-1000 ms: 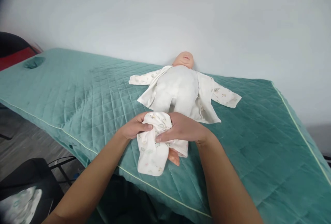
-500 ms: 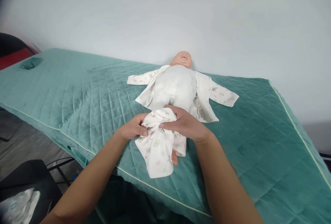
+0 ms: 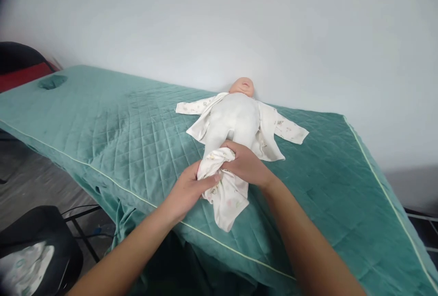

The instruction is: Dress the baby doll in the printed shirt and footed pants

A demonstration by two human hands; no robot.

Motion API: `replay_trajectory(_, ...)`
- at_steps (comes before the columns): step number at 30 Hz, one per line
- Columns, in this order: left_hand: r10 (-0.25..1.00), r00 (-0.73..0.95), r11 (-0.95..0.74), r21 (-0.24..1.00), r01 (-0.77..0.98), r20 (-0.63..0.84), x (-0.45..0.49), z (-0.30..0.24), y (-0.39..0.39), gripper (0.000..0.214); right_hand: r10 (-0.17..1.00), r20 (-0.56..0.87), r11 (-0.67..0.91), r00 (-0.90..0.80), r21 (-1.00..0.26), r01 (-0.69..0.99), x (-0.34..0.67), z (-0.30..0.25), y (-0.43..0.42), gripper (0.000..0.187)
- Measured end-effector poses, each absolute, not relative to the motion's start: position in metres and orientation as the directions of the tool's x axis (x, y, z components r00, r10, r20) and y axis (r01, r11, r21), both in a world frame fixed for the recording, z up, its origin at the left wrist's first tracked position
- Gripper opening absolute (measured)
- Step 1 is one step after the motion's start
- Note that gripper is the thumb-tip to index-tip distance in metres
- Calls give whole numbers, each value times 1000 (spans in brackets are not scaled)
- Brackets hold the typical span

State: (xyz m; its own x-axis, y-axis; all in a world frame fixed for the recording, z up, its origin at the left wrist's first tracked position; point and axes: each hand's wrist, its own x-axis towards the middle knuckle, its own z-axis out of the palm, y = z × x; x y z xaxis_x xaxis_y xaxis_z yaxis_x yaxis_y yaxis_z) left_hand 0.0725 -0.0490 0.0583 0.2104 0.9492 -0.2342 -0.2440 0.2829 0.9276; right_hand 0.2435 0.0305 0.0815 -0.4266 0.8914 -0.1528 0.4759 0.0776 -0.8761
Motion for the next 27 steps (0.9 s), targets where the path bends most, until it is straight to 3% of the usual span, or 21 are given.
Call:
replay_trajectory(4, 964, 115, 259, 951, -167, -242, 77, 66, -82, 28, 876, -166, 143, -453, -807, 573, 246, 91, 20, 18)
replay_trajectory(11, 898, 107, 426, 784, -452, -427, 92, 65, -119, 32, 859, -137, 258, -493, -717, 648, 245, 92, 13, 8)
replay_trajectory(16, 900, 6, 376, 771, -513, -435, 83, 34, -125, 41, 859, -90, 366, -505, -582, 726, 239, 83, 15, 9)
replay_trajectory(20, 914, -57, 352, 855, -381, -402, 64, 18, -114, 41, 826, -71, 470, -560, -462, 752, 240, 77, 15, 12)
replay_trajectory(27, 955, 30, 295, 952, -75, -294, 44, 7, -90, 35, 783, -82, 554, -616, -358, 752, 238, 75, 7, 18)
